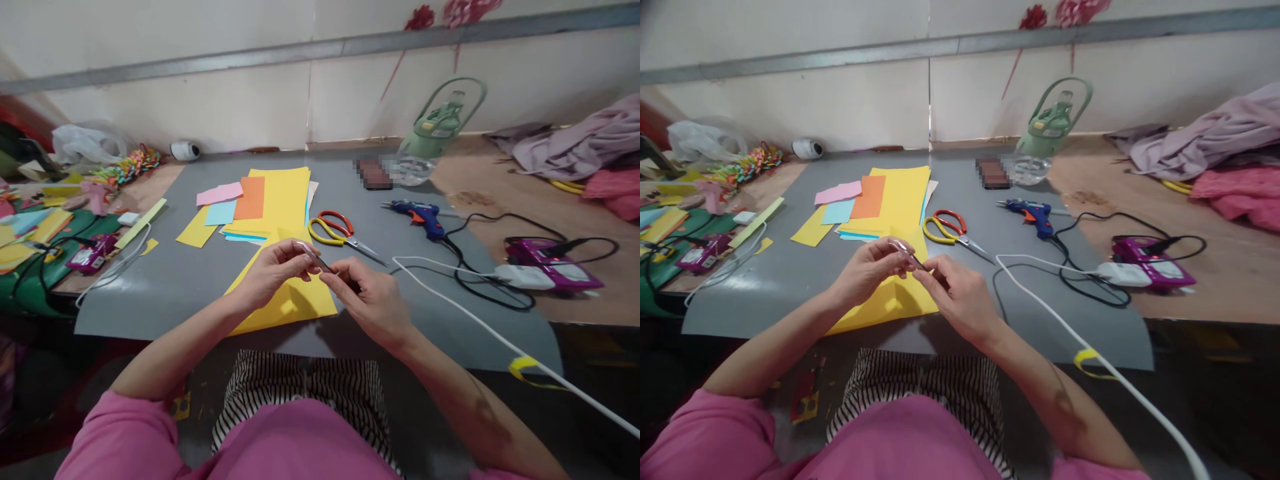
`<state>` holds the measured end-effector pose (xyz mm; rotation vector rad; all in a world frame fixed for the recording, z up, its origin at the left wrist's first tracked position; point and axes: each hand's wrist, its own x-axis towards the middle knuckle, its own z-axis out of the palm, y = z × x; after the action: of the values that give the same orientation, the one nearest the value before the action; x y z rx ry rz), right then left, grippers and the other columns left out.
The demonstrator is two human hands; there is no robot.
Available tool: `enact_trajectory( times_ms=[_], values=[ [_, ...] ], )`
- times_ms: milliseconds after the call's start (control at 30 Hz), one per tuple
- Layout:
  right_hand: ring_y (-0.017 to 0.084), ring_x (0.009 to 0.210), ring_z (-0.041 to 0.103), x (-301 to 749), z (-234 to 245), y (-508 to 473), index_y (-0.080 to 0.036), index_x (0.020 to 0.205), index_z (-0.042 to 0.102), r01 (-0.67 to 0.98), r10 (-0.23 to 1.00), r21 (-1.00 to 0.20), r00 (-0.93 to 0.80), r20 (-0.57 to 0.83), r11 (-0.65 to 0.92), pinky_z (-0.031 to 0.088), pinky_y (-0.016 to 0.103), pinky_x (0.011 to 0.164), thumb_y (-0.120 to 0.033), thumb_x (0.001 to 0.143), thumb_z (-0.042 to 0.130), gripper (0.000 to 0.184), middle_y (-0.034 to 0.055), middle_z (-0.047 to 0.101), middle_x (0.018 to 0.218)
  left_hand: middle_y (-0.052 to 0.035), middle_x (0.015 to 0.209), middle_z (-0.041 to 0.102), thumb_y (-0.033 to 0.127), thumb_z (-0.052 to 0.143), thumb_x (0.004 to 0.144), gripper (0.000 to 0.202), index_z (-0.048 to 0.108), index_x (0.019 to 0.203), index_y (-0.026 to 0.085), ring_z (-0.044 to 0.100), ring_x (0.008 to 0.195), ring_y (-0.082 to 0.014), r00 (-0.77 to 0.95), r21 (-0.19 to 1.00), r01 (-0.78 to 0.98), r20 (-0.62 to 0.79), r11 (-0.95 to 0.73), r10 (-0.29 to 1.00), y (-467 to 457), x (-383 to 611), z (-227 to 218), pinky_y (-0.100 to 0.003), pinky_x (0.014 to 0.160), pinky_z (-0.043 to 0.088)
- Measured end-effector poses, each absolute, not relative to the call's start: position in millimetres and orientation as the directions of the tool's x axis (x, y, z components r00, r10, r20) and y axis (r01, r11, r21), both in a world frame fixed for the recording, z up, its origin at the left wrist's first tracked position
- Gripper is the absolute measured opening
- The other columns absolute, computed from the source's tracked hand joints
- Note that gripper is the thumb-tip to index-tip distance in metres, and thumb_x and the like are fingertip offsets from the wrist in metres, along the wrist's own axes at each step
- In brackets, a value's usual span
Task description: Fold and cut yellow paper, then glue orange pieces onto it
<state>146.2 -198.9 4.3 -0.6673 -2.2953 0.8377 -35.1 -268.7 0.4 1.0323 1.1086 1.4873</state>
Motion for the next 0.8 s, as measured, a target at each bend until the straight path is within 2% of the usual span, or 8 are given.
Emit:
enact_trajectory(
  times_ms=[100, 233, 300, 367, 500, 600, 700, 800],
  values=[
    [0.013, 0.055, 0.056, 146, 1, -200, -0.025, 0.095, 0.066, 0.275, 0.617, -0.647, -0.686, 0.386, 0.711, 0.040, 0.028, 0.057, -0.046, 0.097, 0.054, 0.025, -0.0003, 0.069, 0.072, -0.0009, 0.083, 0.069, 0.030, 0.068, 0.085, 0.016, 0.069, 0.094, 0.017, 0.066, 0.072, -0.0093, -0.161, 0.978, -0.186, 0.066, -0.096, 0.985, -269, -36, -1, -0.022, 0.066, 0.052],
    [0.017, 0.064, 0.063, 144, -4, -200, -0.023, 0.106, 0.067, 0.285, 0.568, -0.539, -0.667, 0.482, 0.793, 0.044, 0.030, 0.064, -0.046, 0.099, 0.050, 0.029, 0.0035, 0.071, 0.075, -0.0025, 0.084, 0.069, 0.036, 0.069, 0.084, 0.020, 0.066, 0.089, 0.017, 0.067, 0.072, -0.0105, -0.190, 0.989, -0.144, 0.003, -0.031, 0.982, -269, -35, -2, -0.022, 0.063, 0.053],
    [0.018, 0.067, 0.065, 144, -4, -200, -0.024, 0.106, 0.067, 0.282, 0.566, -0.541, -0.669, 0.481, 0.792, 0.044, 0.030, 0.065, -0.045, 0.099, 0.050, 0.028, 0.0042, 0.072, 0.078, -0.0036, 0.088, 0.070, 0.038, 0.068, 0.084, 0.022, 0.065, 0.090, 0.017, 0.067, 0.074, -0.0110, -0.192, 0.991, -0.132, 0.004, -0.030, 0.981, -270, -34, -2, -0.023, 0.064, 0.054],
    [0.017, 0.064, 0.064, 144, -3, -200, -0.024, 0.105, 0.066, 0.280, 0.601, -0.602, -0.671, 0.435, 0.748, 0.043, 0.030, 0.063, -0.044, 0.099, 0.050, 0.026, 0.0025, 0.071, 0.074, -0.0046, 0.091, 0.071, 0.040, 0.069, 0.084, 0.024, 0.066, 0.091, 0.017, 0.068, 0.076, -0.0117, -0.182, 0.991, -0.116, 0.044, -0.066, 0.982, -271, -34, -2, -0.024, 0.067, 0.055],
    [0.013, 0.055, 0.055, 145, 3, -200, -0.024, 0.097, 0.064, 0.230, 0.676, -0.799, -0.684, 0.274, 0.556, 0.038, 0.027, 0.056, -0.045, 0.096, 0.055, 0.023, -0.0037, 0.060, 0.061, -0.0034, 0.085, 0.070, 0.039, 0.072, 0.083, 0.024, 0.068, 0.089, 0.016, 0.066, 0.075, -0.0116, -0.148, 0.988, -0.088, 0.112, -0.125, 0.983, -272, -35, -1, -0.024, 0.068, 0.055],
    [0.010, 0.049, 0.044, 144, 5, -198, -0.023, 0.087, 0.060, 0.127, 0.650, -0.955, -0.756, 0.083, 0.269, 0.033, 0.025, 0.050, -0.049, 0.094, 0.058, 0.027, -0.0072, 0.051, 0.054, -0.0023, 0.082, 0.069, 0.038, 0.073, 0.083, 0.023, 0.069, 0.091, 0.017, 0.066, 0.074, -0.0115, -0.115, 0.990, -0.050, 0.124, -0.131, 0.986, -272, -39, 2, -0.023, 0.065, 0.053],
    [0.007, 0.044, 0.038, 143, 6, -196, -0.023, 0.084, 0.056, 0.076, 0.570, -0.997, -0.819, -0.067, -0.008, 0.028, 0.022, 0.044, -0.053, 0.091, 0.061, 0.031, -0.0096, 0.048, 0.050, -0.0023, 0.081, 0.068, 0.039, 0.073, 0.082, 0.024, 0.067, 0.087, 0.017, 0.065, 0.075, -0.0118, -0.084, 0.994, -0.014, 0.110, -0.111, 0.990, -272, -42, 3, -0.023, 0.064, 0.052],
    [0.007, 0.044, 0.046, 140, 7, -195, -0.023, 0.084, 0.054, 0.084, 0.513, -0.984, -0.845, -0.153, -0.157, 0.028, 0.019, 0.041, -0.054, 0.087, 0.066, 0.034, -0.0069, 0.060, 0.055, -0.0008, 0.076, 0.064, 0.041, 0.071, 0.083, 0.027, 0.063, 0.081, 0.016, 0.062, 0.072, -0.0106, -0.057, 0.995, -0.036, 0.094, -0.096, 0.994, -272, -41, 5, -0.022, 0.064, 0.050]
  ],
)
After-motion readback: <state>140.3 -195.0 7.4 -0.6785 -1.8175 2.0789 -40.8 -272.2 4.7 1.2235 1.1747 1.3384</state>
